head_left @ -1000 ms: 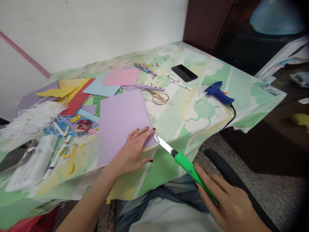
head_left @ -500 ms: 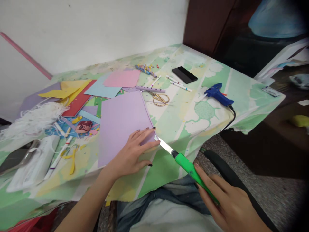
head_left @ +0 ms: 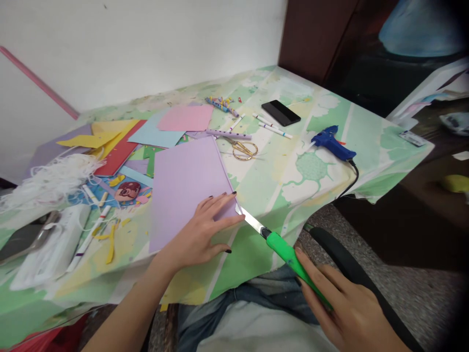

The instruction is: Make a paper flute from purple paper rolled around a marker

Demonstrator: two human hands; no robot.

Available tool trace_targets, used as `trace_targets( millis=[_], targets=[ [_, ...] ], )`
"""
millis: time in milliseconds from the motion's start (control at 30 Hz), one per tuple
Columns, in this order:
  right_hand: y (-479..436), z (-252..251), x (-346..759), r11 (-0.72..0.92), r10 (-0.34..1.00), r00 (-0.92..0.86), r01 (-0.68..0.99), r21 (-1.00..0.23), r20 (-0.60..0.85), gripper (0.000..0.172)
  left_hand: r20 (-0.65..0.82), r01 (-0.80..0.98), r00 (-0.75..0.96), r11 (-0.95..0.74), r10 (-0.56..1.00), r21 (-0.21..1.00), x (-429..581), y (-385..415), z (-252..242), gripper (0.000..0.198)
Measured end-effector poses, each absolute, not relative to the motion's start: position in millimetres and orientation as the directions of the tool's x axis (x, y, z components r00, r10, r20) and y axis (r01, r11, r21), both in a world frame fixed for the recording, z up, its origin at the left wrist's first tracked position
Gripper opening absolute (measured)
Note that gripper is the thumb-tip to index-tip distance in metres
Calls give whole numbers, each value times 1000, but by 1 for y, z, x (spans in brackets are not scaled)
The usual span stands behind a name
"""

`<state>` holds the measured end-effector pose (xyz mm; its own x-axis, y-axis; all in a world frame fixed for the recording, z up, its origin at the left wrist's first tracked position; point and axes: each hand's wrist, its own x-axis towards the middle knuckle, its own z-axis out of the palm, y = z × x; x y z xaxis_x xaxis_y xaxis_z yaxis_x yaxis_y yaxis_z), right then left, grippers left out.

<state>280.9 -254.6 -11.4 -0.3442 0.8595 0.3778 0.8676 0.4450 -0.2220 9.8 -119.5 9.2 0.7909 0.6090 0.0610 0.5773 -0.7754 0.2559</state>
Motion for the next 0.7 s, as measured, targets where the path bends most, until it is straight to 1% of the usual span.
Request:
trace_targets(
  millis=[333,533,700],
  targets=[
    [-253,-12,278,433,868,-329,868,-242,372,43,84,550,801,-784,593,287,8,-118,10,61],
    [-251,-14,273,424,864,-311,874,-237,396,42,95,542,800,-782,592,309,9,-117,9,64],
    [-250,-14,271,419,866,-313,880,-224,390,42,102,534,807,-793,582,293,8,-117,9,65]
  ],
)
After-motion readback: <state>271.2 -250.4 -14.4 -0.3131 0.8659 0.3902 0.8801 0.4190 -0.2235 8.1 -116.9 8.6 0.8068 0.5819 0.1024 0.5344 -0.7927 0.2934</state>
